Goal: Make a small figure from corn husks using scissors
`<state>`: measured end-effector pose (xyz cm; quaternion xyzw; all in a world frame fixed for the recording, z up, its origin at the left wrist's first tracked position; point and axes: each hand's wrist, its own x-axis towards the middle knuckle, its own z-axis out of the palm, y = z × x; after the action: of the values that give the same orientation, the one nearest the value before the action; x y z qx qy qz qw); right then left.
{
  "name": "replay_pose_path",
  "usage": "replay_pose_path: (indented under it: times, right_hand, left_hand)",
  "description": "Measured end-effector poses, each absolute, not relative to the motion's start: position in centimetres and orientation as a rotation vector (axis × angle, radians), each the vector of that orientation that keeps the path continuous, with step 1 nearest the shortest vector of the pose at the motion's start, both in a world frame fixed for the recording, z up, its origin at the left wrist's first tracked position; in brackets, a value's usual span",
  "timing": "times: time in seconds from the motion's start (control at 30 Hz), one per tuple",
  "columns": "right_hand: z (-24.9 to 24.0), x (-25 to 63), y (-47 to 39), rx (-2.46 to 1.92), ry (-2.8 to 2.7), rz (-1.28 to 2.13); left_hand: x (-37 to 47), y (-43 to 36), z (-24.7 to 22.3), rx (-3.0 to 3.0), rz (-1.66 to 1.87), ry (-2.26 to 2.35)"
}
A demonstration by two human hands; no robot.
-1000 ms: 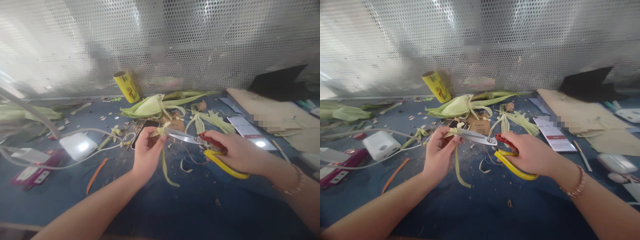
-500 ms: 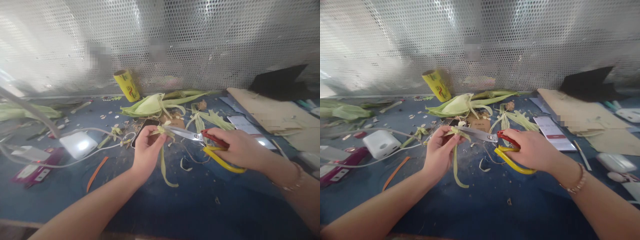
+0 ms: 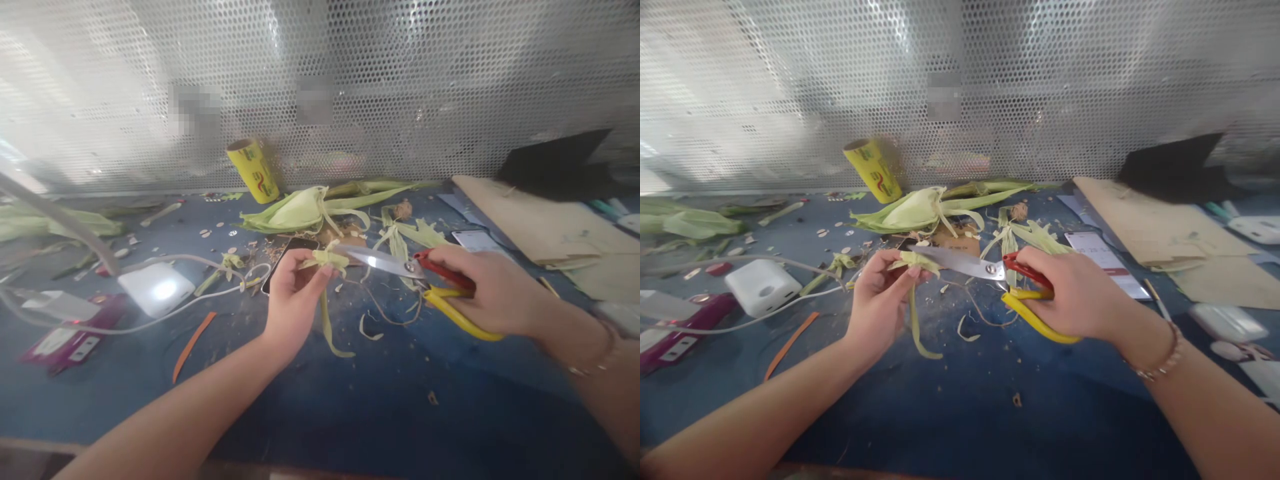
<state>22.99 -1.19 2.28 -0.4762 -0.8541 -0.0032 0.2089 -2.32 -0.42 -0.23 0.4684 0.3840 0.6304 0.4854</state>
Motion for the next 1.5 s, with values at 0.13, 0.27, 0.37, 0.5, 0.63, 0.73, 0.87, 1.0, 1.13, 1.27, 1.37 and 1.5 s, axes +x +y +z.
replay_pose_path:
  times: [0.13, 0.27, 0.37, 0.5, 0.63, 0.73, 0.87, 1.0, 1.13, 1.27, 1.37, 1.5]
  right_hand:
    - [2.3, 22.7, -1.5, -1.337, -2.455, 0.071]
    - [2.3, 22.3, -1.4, -1.377, -2.456, 0.111]
    - [2.4, 22.1, -1.3, -1.364, -2.460, 0.107]
    - [2.3, 22.1, -1.1, -1.351, -2.441, 0.073]
    - [2.1, 22.3, -1.1, -1.349, -2.426, 0.062]
    - [2.2, 22.2, -1.1, -1.356, -2.436, 0.049]
    - [2.4, 22.1, -1.2, -1.350, -2.452, 0.071]
    - [2.5, 22.1, -1.3, -1.376, -2.455, 0.134]
    - [2.4, 22.1, -1.3, -1.409, -2.432, 0.120]
    - [2.3, 22.0, -1.3, -1.439, -2.447, 0.113]
    - [2.3, 22.0, -1.3, -1.480, -2.444, 0.106]
    - [2.2, 22.0, -1.2, -1.595, -2.445, 0.054]
  left_hand:
    - [-2.4, -0.3, -0.3, 1.206, 1.579, 0.954]
    - [-2.5, -0.4, -0.5, 1.259, 1.567, 0.957]
    - [-2.5, -0.4, -0.7, 1.300, 1.585, 0.966]
    - [-2.6, -0.4, -1.0, 1.308, 1.598, 0.975]
    - [-2.4, -0.4, -0.9, 1.295, 1.601, 0.969]
    - [-2.4, -0.4, -0.8, 1.292, 1.602, 0.980]
    - [-2.4, -0.5, -0.8, 1.290, 1.596, 1.001]
    - [-2.5, -0.5, -0.7, 1.280, 1.575, 0.972]
    - [-2.5, -0.5, -0.7, 1.287, 1.587, 1.013]
    - [-2.6, -0.4, -0.7, 1.287, 1.583, 1.034]
    - [-2.4, -0.5, -0.5, 1.243, 1.573, 0.983]
    - [-2.2, -0.7, -0.1, 1.171, 1.563, 0.896]
